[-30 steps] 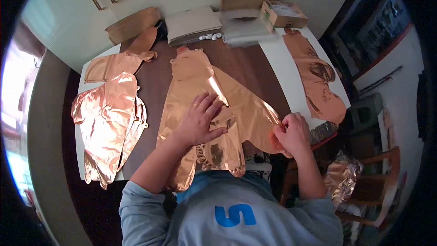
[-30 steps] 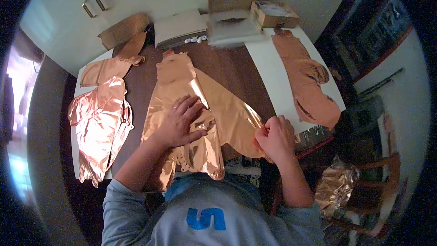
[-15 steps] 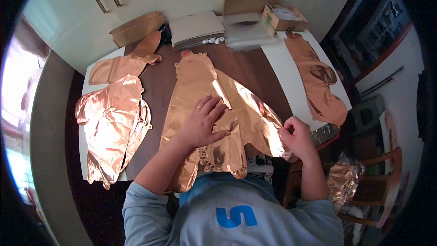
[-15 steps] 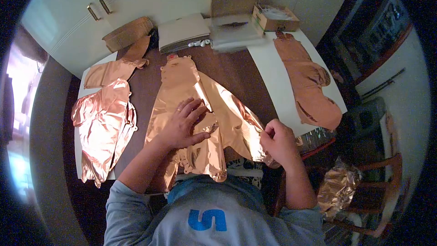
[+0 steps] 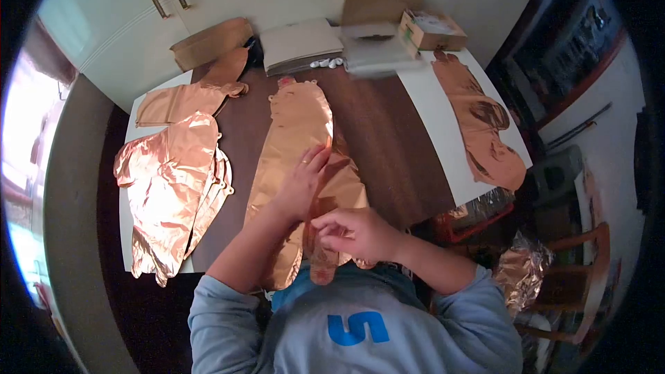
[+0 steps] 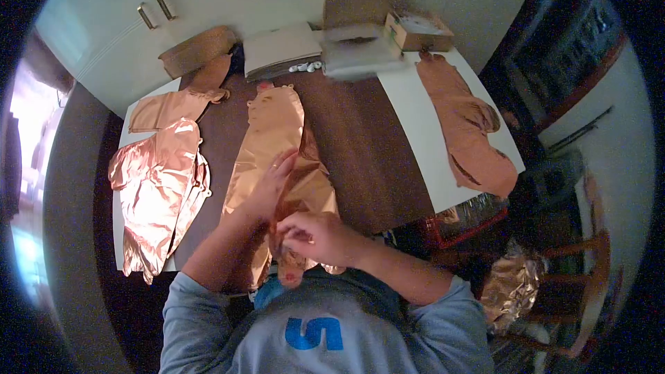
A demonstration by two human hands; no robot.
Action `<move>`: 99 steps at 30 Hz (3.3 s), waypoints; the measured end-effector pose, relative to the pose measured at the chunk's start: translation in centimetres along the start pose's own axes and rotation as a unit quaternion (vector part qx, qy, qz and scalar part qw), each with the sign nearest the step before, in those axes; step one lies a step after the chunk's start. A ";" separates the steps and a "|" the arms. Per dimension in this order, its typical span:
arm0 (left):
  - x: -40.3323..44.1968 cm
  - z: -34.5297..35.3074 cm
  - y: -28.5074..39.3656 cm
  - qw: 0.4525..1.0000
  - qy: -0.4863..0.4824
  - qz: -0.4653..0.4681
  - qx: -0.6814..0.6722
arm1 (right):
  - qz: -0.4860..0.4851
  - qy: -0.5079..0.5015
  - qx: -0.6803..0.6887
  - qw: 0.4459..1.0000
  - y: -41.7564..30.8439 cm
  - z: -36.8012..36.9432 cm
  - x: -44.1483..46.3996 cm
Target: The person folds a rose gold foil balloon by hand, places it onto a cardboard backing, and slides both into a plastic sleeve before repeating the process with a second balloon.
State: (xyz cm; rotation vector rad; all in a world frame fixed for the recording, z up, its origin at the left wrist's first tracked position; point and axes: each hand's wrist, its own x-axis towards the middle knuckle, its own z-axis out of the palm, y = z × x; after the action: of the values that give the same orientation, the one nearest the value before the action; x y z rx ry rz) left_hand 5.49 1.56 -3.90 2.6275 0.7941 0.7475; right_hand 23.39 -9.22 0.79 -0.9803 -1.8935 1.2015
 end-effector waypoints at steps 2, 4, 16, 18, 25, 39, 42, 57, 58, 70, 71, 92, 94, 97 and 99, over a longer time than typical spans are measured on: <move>0.0 0.0 0.8 0.997 0.024 -0.039 -0.067 | -0.036 0.018 -0.029 0.999 -0.2 -2.3 0.2; -0.2 0.2 0.5 0.998 0.019 -0.039 -0.039 | -0.024 0.078 -0.135 0.987 2.5 -4.6 0.2; 0.5 -3.1 -0.9 0.991 0.096 -0.082 0.042 | -0.012 -0.039 -0.477 0.878 6.4 -5.2 2.5; 1.6 -3.4 -1.7 0.989 0.114 -0.077 0.049 | -0.009 -0.040 -0.483 0.875 6.6 -5.0 2.4; 5.0 0.7 -4.1 0.992 0.013 -0.003 0.129 | 0.027 -0.080 -0.504 0.859 6.3 -5.0 2.9; 6.6 -1.3 -4.4 0.986 0.021 -0.099 0.135 | 0.019 -0.102 -0.494 0.863 5.7 -5.4 2.9; 7.3 -1.5 -4.5 0.982 0.000 -0.111 0.150 | 0.021 -0.106 -0.498 0.861 5.0 -5.2 2.7; 2.3 -6.0 -0.4 0.947 0.214 -0.232 0.058 | 0.012 -0.116 -0.465 0.878 3.7 -4.8 -0.3; -0.4 -7.7 2.7 0.940 0.195 -0.276 -0.036 | 0.014 -0.113 -0.460 0.881 3.6 -4.8 0.0; -19.0 -1.3 15.8 0.629 0.267 -0.610 -0.402 | -0.028 -0.108 -0.429 0.896 3.6 -5.7 0.7; -18.5 -1.8 15.2 0.651 0.292 -0.579 -0.395 | -0.028 -0.115 -0.431 0.894 3.6 -5.7 0.6; -8.7 -4.8 4.9 0.982 -0.011 -0.160 0.104 | -0.052 -0.090 -0.402 0.910 3.9 -6.0 0.7; -8.1 -3.5 4.3 0.976 -0.063 -0.171 0.122 | -0.058 -0.087 -0.396 0.912 3.9 -5.9 0.9; -7.0 -2.8 4.1 0.974 -0.084 -0.148 0.147 | -0.086 -0.065 -0.386 0.916 4.4 -5.9 1.4; -7.1 -2.6 4.1 0.975 -0.079 -0.145 0.149 | -0.114 -0.045 -0.367 0.922 4.6 -6.1 1.7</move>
State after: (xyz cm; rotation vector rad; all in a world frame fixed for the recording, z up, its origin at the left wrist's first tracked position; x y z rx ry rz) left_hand 0.72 -5.56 -2.85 2.6912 1.2907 0.3565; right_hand 28.83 -3.87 -1.15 -1.0331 -2.5187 0.3832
